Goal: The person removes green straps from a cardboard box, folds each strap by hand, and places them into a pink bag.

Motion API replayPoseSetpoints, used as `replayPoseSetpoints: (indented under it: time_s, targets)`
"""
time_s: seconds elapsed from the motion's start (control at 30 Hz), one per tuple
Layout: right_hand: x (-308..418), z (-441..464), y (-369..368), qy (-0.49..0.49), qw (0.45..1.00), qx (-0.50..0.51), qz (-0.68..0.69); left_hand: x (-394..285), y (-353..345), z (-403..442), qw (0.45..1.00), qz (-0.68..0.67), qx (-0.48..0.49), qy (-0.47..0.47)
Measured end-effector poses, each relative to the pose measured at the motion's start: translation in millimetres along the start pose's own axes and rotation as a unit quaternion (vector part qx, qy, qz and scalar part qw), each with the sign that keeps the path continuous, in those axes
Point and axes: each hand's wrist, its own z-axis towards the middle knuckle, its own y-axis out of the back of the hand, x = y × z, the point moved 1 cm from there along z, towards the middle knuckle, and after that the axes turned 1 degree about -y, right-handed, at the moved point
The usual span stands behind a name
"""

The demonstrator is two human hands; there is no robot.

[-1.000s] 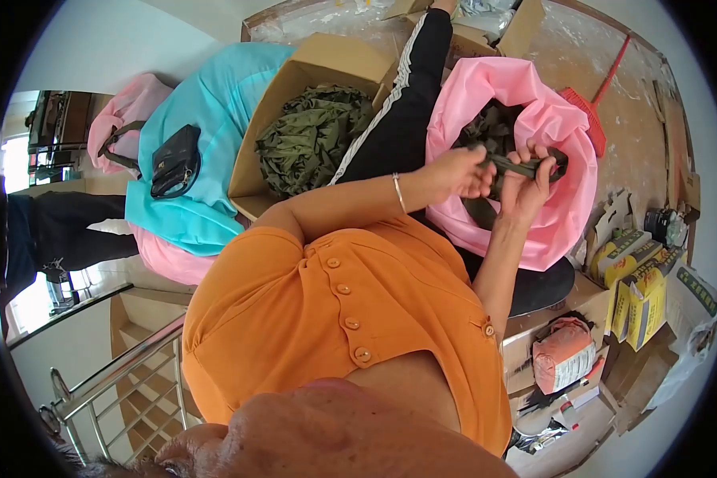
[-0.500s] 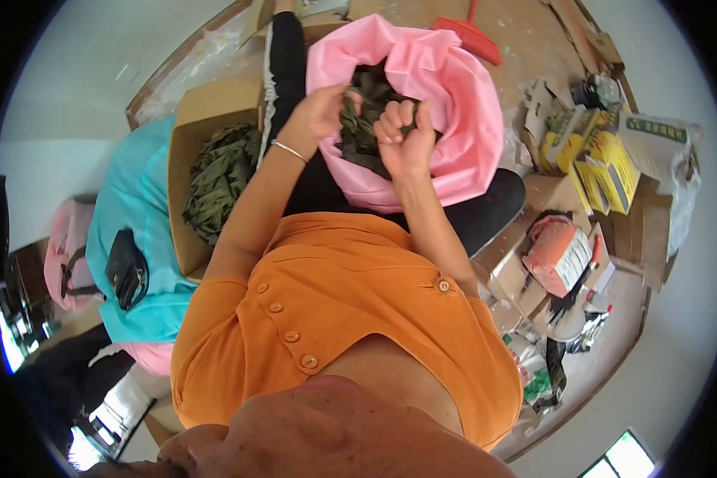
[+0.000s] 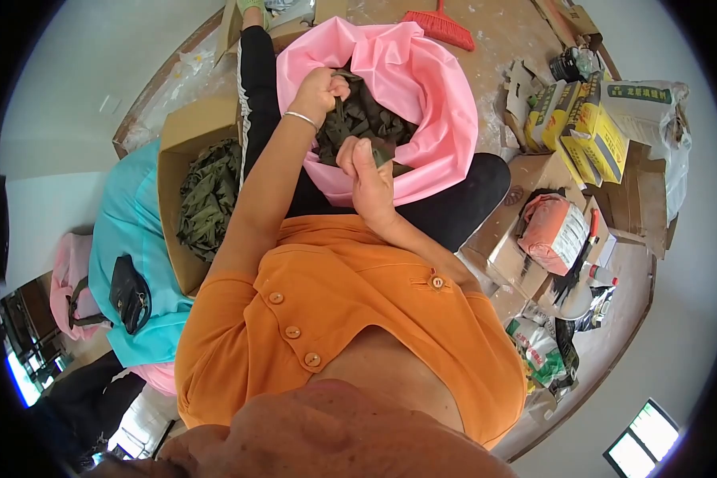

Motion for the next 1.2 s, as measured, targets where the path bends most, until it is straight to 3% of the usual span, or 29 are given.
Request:
replayPoseSetpoints:
  time_s: [0.1,0.17,0.23,0.27,0.3,0.33,0.4,0.5,0.57,0.67,0.73,0.87,1.1,1.17,1.2]
  targets:
    - [8,10,-6,0.018,0.999,0.027,0.009,3,6,-2,0.997,0.073,-0.026,-0.021]
    - [11,31,12,-0.045,0.976,-0.107,0.182,2,5,0,0.991,0.125,-0.028,-0.036]
    - [11,56,41,-0.062,0.936,-0.145,0.314,5,10,-29,0.951,0.306,-0.034,-0.031]
    - [7,62,48,-0.056,0.933,-0.157,0.318,7,15,-38,0.949,0.314,-0.024,-0.027]
    - [3,66,53,-0.071,0.918,-0.174,0.35,3,20,-46,0.882,0.409,-0.102,-0.21]
    - [0,66,56,-0.085,0.902,-0.188,0.38,1,21,-55,0.771,0.476,-0.173,-0.387]
    - [-4,62,61,-0.065,0.895,-0.198,0.394,-10,8,-77,0.868,0.272,-0.05,-0.413]
    - [-12,61,64,-0.044,0.881,-0.189,0.432,-6,-33,-91,0.87,0.253,0.006,-0.423]
    - [-12,67,94,-0.047,0.88,-0.239,0.408,6,-51,-75,0.937,0.167,0.001,-0.306]
    - [-24,67,120,-0.094,0.878,-0.164,0.439,-1,-68,-54,0.985,0.001,-0.061,-0.163]
    - [-28,65,105,-0.15,0.873,-0.187,0.425,0,-70,-26,0.943,0.069,-0.176,-0.274]
    - [-25,53,79,-0.155,0.902,-0.025,0.403,-22,-16,4,0.929,0.053,-0.251,-0.267]
    - [5,65,65,-0.073,0.937,-0.055,0.338,-39,24,-49,0.947,-0.042,-0.17,-0.268]
    - [11,73,53,-0.118,0.952,-0.094,0.266,-62,38,-77,0.924,0.074,-0.221,-0.302]
    - [14,79,44,-0.161,0.963,-0.036,0.214,-71,56,-92,0.889,0.158,-0.279,-0.327]
